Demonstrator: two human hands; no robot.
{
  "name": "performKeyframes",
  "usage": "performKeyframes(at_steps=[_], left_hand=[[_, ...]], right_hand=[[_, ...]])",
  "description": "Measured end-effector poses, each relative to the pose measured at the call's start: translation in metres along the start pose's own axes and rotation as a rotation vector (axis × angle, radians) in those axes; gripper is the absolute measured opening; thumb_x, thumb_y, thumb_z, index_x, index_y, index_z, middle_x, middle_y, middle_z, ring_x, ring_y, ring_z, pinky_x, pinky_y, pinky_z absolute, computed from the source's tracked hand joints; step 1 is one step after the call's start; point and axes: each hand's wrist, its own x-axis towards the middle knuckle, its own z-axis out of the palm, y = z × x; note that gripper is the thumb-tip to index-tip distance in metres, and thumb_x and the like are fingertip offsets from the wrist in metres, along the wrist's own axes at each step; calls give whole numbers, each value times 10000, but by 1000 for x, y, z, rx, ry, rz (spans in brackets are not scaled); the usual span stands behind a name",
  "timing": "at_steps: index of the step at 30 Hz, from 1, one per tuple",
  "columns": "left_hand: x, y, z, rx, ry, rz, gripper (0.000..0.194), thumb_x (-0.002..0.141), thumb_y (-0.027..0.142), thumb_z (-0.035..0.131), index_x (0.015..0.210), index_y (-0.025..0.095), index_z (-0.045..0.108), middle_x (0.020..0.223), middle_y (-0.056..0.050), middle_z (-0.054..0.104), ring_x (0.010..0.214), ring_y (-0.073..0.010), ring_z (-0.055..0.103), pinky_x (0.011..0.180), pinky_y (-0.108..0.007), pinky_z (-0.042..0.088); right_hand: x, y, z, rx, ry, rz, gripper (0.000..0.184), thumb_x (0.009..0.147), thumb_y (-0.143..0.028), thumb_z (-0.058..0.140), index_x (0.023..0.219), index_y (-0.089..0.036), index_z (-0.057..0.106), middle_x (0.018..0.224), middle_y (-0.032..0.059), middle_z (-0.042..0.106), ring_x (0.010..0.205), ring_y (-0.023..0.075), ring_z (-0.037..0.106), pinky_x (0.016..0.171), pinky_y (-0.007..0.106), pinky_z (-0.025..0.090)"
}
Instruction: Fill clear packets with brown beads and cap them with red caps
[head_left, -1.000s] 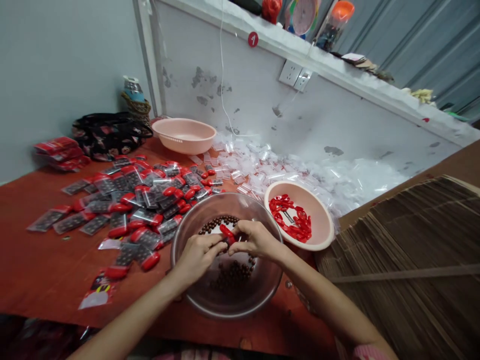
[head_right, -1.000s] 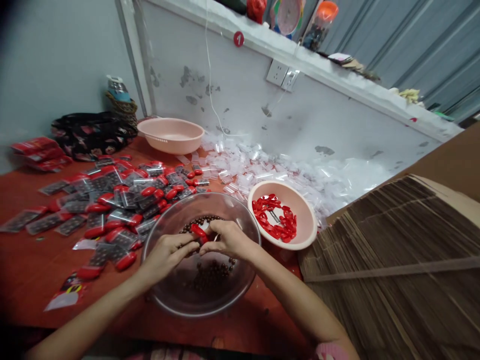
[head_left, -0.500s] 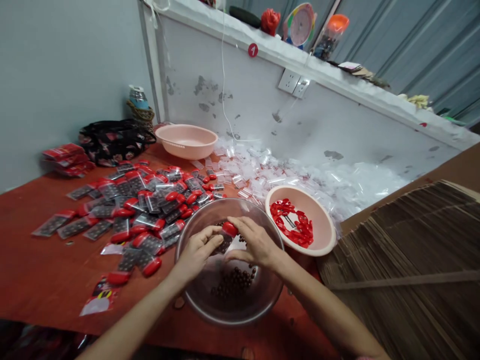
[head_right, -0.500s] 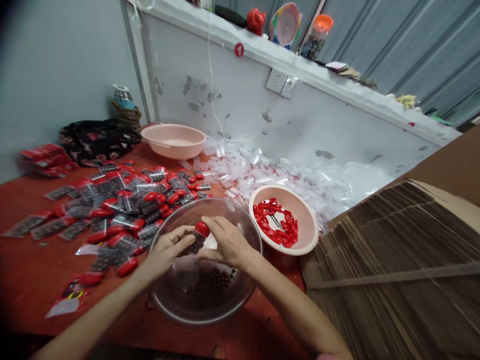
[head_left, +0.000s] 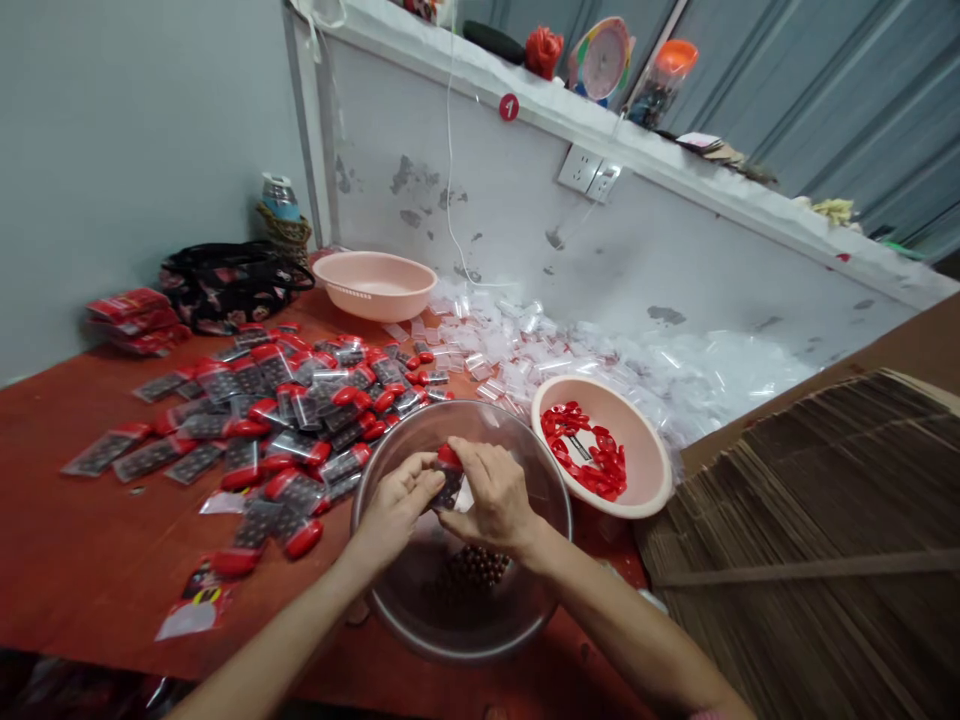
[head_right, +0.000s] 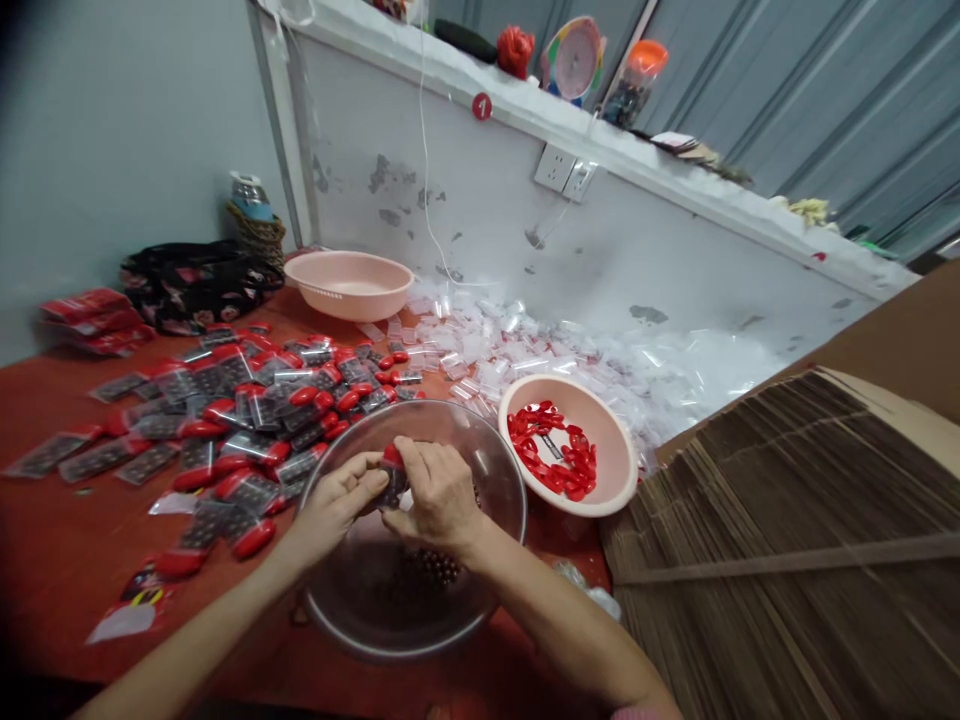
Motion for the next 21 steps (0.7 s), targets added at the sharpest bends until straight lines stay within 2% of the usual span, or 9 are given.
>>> performKeyframes(at_steps=[3, 5, 6, 8, 11, 12, 14, 17, 21], left_hand=[[1, 5, -4, 35, 66, -5, 325, 703, 344, 636, 957, 154, 569, 784, -17, 632, 705, -138, 592, 648, -238, 470], [4, 12, -14, 126, 133, 17, 357, 700, 362, 633, 987, 159, 570, 831, -32, 648, 730, -151, 601, 659, -246, 475], [6, 17, -22, 183, 171, 35, 378, 700, 376, 628, 1004, 159, 570, 846, -39, 655, 746, -162, 607, 670, -255, 478], [13, 27, -41, 310, 263, 78, 418, 704, 414, 610, 1034, 160, 569, 863, -49, 666, 781, -189, 617, 699, -282, 485], [29, 39, -77, 616, 454, 172, 421, 736, 468, 544, 1050, 192, 591, 909, -47, 678, 834, -225, 625, 753, -332, 485], [35, 40, -90, 752, 517, 215, 405, 753, 475, 516, 1044, 207, 605, 936, -45, 679, 864, -236, 623, 785, -350, 477], [47, 39, -113, 1009, 597, 351, 396, 798, 460, 448, 1056, 212, 617, 1025, -58, 663, 978, -256, 590, 881, -382, 431], [59, 27, -139, 1285, 579, 555, 448, 856, 393, 354, 1173, 146, 550, 1191, -112, 576, 1197, -274, 425, 1014, -427, 295], [62, 5, -153, 1571, 430, 571, 495, 861, 388, 344, 1273, 137, 453, 1352, -125, 414, 1314, -317, 191, 1045, -544, 121]], right_hand=[[8, 2, -5, 28, -123, -36, 824, 688, -430, 610, 1341, -95, 235, 1233, 175, 467, 1126, 289, 426, 905, 424, 369], [19, 11, -9, 85, -185, -90, 990, 645, -494, 652, 1377, -86, 124, 1336, 191, 357, 1227, 289, 326, 964, 425, 334], [26, 19, -10, 121, -197, -96, 1016, 643, -517, 650, 1382, -89, 100, 1356, 190, 332, 1243, 279, 311, 976, 418, 328], [44, 44, -10, 172, -193, -46, 862, 722, -497, 594, 1373, -132, 164, 1338, 157, 378, 1214, 241, 369, 963, 391, 352], [80, 93, 3, 77, -241, 133, 440, 860, -358, 463, 1259, -188, 397, 1215, 100, 519, 1077, 195, 502, 874, 335, 411], [93, 110, 11, -14, -321, 188, 379, 869, -320, 454, 1219, -175, 445, 1158, 99, 560, 1019, 188, 538, 836, 308, 423], [117, 138, 30, -208, -514, 212, 294, 872, -257, 442, 1143, -169, 518, 1072, 86, 608, 944, 178, 573, 781, 264, 425], [146, 164, 62, -305, -639, 162, 246, 844, -193, 466, 1061, -170, 580, 978, 76, 641, 885, 178, 593, 723, 238, 425], [172, 175, 97, -359, -667, 35, 349, 847, -115, 405, 1179, -183, 489, 1124, 96, 572, 1003, 193, 539, 748, 266, 429]])
